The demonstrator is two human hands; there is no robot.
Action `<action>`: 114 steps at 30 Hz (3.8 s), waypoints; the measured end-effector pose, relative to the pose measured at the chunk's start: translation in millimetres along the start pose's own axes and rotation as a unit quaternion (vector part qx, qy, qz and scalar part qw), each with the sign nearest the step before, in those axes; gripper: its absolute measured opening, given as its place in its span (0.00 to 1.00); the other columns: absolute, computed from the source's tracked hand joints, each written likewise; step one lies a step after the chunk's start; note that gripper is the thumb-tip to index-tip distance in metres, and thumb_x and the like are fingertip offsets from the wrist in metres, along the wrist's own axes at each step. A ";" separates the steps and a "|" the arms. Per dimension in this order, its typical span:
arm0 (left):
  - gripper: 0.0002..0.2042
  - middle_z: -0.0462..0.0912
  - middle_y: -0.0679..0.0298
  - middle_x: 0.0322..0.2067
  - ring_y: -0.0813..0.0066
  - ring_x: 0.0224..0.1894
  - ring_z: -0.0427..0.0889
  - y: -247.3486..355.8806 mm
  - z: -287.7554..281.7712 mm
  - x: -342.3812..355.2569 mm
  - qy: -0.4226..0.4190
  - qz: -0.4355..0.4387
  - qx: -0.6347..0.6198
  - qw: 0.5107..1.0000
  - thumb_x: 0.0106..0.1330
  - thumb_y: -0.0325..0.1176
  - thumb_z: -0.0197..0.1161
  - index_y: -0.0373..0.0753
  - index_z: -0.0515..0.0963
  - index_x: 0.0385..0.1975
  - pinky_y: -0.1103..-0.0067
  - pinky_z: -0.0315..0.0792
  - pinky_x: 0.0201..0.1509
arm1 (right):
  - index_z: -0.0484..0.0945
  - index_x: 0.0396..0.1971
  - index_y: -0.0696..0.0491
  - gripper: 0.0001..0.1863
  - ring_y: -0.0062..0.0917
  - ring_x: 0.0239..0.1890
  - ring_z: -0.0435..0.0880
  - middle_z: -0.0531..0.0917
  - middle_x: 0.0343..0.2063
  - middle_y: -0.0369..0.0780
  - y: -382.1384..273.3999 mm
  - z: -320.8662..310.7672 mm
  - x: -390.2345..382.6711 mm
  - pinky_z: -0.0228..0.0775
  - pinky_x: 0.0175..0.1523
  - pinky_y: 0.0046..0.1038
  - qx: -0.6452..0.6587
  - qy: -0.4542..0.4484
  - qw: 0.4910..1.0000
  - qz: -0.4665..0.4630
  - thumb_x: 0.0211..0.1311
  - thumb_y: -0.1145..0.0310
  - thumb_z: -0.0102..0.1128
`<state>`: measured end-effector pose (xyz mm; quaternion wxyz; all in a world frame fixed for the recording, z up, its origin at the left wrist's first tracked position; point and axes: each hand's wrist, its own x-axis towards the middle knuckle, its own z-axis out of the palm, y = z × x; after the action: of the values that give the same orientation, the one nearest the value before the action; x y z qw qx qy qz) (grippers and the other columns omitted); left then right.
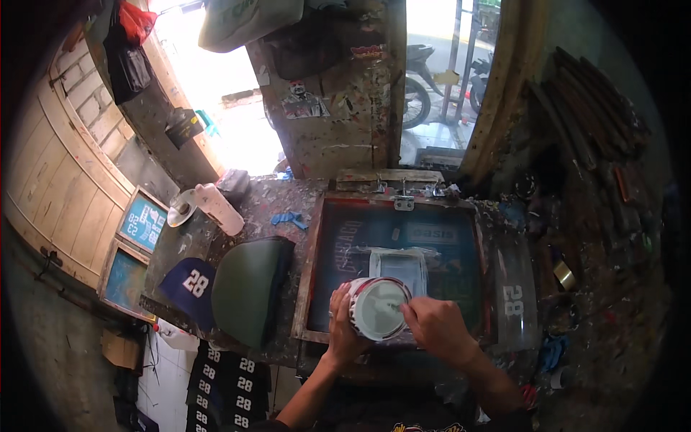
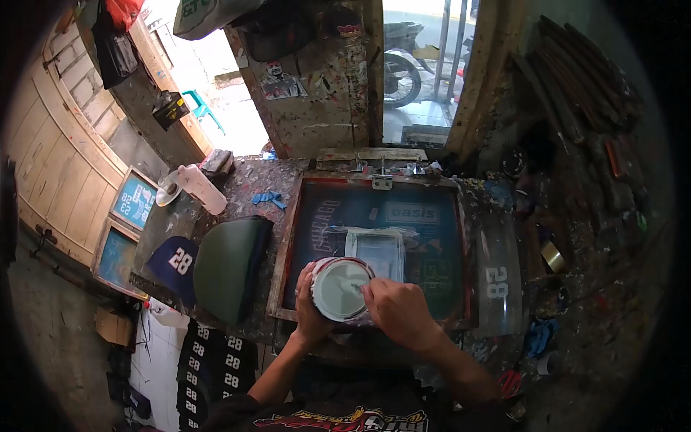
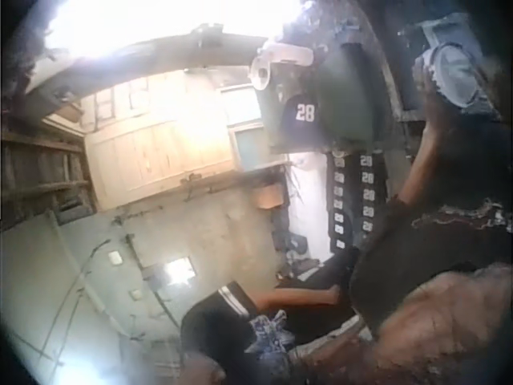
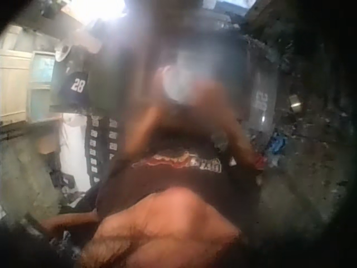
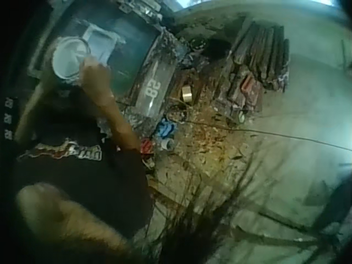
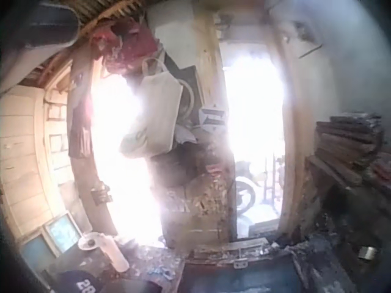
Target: The person performs screen printing on several clothing panels by placing each panel onto a printing surface, lowering a screen, and using a squeegee to apply ink before handing the panels to another person.
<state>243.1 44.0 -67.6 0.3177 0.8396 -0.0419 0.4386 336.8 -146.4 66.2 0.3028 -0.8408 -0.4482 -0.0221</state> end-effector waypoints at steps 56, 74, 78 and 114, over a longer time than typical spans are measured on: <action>0.54 0.73 0.47 0.62 0.53 0.66 0.74 -53.2 50.1 82.5 0.008 -0.273 -0.202 0.940 0.43 0.36 0.87 0.32 0.57 0.70 0.62 0.68 0.71 | 0.78 0.31 0.57 0.17 0.48 0.31 0.83 0.81 0.28 0.48 67.0 33.9 146.5 0.73 0.34 0.44 0.012 0.137 0.990 -0.030 0.65 0.57 0.70; 0.57 0.67 0.41 0.64 0.42 0.67 0.68 -341.8 13.5 169.5 0.366 -0.398 0.134 0.830 0.40 0.40 0.87 0.31 0.55 0.70 0.56 0.63 0.72 | 0.86 0.48 0.50 0.17 0.49 0.63 0.74 0.81 0.58 0.49 57.4 84.3 -123.4 0.63 0.69 0.54 -0.137 0.050 0.984 0.098 0.69 0.54 0.65; 0.65 0.50 0.37 0.76 0.42 0.80 0.47 -344.7 -10.6 146.7 0.359 -0.463 0.240 0.773 0.46 0.46 0.85 0.28 0.42 0.77 0.56 0.50 0.81 | 0.78 0.46 0.54 0.20 0.47 0.50 0.78 0.78 0.44 0.51 -4.1 84.1 -47.6 0.65 0.59 0.51 0.041 -0.066 0.992 -0.098 0.60 0.59 0.72; 0.34 0.82 0.58 0.42 0.60 0.45 0.79 -37.6 -62.0 -67.6 -0.292 -0.090 0.159 0.939 0.61 0.49 0.75 0.38 0.72 0.62 0.65 0.68 0.58 | 0.78 0.42 0.54 0.10 0.36 0.37 0.86 0.82 0.32 0.42 69.9 107.8 -55.6 0.74 0.60 0.55 -0.180 -0.116 0.972 -0.095 0.62 0.70 0.59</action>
<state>170.9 95.1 -112.2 0.1917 0.9707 0.0135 0.1444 332.0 -159.5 -73.1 0.0893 -0.8320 -0.5465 -0.0330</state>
